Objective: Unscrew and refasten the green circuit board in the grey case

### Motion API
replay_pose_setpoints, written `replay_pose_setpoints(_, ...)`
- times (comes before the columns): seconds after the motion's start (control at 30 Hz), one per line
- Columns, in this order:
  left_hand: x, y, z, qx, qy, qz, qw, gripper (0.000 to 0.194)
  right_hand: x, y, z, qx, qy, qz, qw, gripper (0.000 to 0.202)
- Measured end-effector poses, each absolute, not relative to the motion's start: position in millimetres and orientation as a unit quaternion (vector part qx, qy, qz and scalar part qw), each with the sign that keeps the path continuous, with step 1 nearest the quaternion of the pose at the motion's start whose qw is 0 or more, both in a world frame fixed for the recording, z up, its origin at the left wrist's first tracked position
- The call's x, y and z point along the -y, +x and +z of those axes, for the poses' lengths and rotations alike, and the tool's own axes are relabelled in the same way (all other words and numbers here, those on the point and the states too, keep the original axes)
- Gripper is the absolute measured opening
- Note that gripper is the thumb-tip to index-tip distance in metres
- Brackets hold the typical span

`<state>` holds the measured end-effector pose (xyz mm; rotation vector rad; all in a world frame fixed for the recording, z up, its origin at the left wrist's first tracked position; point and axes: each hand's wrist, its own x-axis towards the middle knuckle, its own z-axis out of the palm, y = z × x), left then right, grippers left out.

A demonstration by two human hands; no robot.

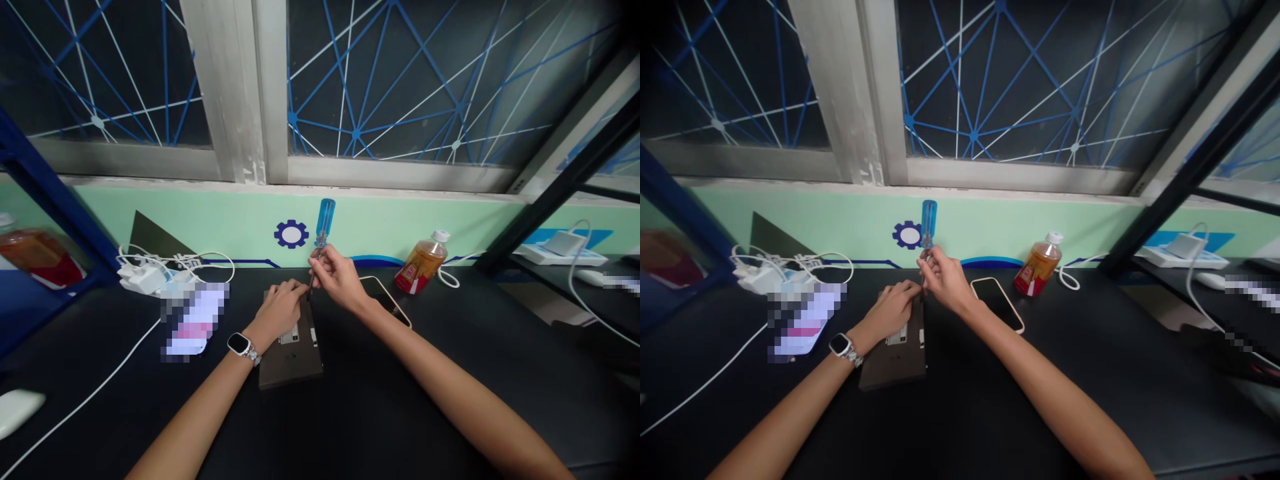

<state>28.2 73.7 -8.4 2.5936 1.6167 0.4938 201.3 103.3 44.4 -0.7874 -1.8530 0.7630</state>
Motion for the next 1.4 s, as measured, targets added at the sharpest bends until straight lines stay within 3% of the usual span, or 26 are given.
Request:
replay_pose_setpoints(0.43,-74.5,29.2,-10.5,-0.524,0.836,0.161,0.017,0.033,-104.2,205.4,45.7,0.781,-0.31,0.316,0.441,0.026)
replay_pose_setpoints(0.77,-73.6,29.9,-9.5,-0.535,0.827,0.166,0.034,0.035,-103.0,210.0,54.9,0.825,-0.29,0.319,0.366,0.033)
replay_pose_setpoints(0.9,-73.1,30.0,-8.9,-0.533,0.83,0.163,0.029,0.037,-101.8,204.7,48.5,0.799,-0.307,0.333,0.395,0.031)
replay_pose_setpoints(1.1,-72.9,30.2,-8.6,-0.528,0.831,0.173,0.031,0.038,-110.4,198.3,34.4,0.676,-0.332,0.472,0.458,0.039)
replay_pose_setpoints(1.4,-72.3,30.0,-8.1,-0.535,0.826,0.174,0.033,0.031,-99.9,207.4,57.2,0.773,-0.295,0.427,0.365,0.034)
